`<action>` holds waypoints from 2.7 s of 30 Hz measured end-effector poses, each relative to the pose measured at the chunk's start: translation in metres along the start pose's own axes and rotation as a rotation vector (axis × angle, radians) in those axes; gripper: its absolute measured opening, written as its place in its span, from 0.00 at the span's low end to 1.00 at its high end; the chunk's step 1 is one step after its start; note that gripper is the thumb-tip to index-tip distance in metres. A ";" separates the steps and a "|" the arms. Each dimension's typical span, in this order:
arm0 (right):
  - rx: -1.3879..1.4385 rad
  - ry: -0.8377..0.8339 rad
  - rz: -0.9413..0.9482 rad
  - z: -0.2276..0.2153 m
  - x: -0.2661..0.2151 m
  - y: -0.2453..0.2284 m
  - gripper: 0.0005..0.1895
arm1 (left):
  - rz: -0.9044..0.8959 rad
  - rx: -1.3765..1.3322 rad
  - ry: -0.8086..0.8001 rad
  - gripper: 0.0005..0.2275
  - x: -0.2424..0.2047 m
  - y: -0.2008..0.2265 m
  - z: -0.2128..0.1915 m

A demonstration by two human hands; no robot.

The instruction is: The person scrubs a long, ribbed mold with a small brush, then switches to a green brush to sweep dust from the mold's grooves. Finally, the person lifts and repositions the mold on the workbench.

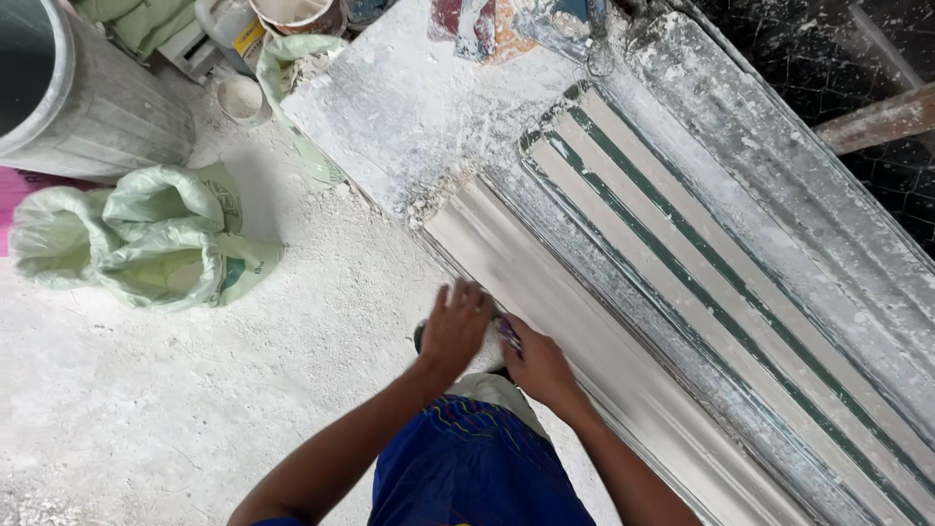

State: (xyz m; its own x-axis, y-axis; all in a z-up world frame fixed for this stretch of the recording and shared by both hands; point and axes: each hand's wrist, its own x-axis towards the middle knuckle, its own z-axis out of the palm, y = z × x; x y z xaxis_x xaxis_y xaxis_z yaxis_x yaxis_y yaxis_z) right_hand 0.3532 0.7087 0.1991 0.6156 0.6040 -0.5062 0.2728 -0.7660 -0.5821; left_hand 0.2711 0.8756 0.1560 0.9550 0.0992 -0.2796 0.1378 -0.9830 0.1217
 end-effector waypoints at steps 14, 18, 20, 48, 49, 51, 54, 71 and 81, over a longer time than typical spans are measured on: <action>-0.018 -0.032 -0.051 0.025 0.069 -0.015 0.26 | 0.007 0.219 0.046 0.19 0.031 -0.045 0.017; 0.028 -0.010 -0.132 0.049 0.101 -0.037 0.23 | -0.166 0.330 0.121 0.24 0.027 -0.051 0.000; 0.118 -0.018 -0.158 0.040 0.109 -0.042 0.23 | -0.126 0.317 -0.019 0.23 0.034 -0.050 -0.016; 0.165 -0.146 -0.225 0.027 0.096 0.012 0.25 | -0.071 -0.050 -0.015 0.30 0.018 -0.074 -0.006; 0.281 -0.227 -0.323 0.013 0.087 0.027 0.25 | -0.062 -0.109 0.151 0.30 0.008 -0.070 -0.002; 0.648 -0.356 0.207 -0.008 0.080 0.040 0.28 | -0.088 -0.419 0.305 0.28 -0.017 -0.041 0.010; 0.879 -0.413 0.498 -0.002 0.108 0.010 0.31 | -0.172 -0.649 0.243 0.27 -0.045 -0.020 0.022; 0.752 -0.175 0.072 0.096 0.143 -0.030 0.30 | -0.571 -1.387 0.418 0.22 -0.056 -0.027 0.063; 0.507 -0.421 -0.455 0.092 0.075 0.050 0.35 | -0.423 -1.430 0.613 0.15 -0.019 0.009 0.036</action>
State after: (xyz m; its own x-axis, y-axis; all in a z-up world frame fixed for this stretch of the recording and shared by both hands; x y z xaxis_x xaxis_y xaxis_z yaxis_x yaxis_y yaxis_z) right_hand 0.3453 0.7362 0.0738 0.1668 0.9429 -0.2884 -0.0016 -0.2922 -0.9563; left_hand 0.2448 0.8594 0.1284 0.6941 0.7016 -0.1612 0.1904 0.0369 0.9810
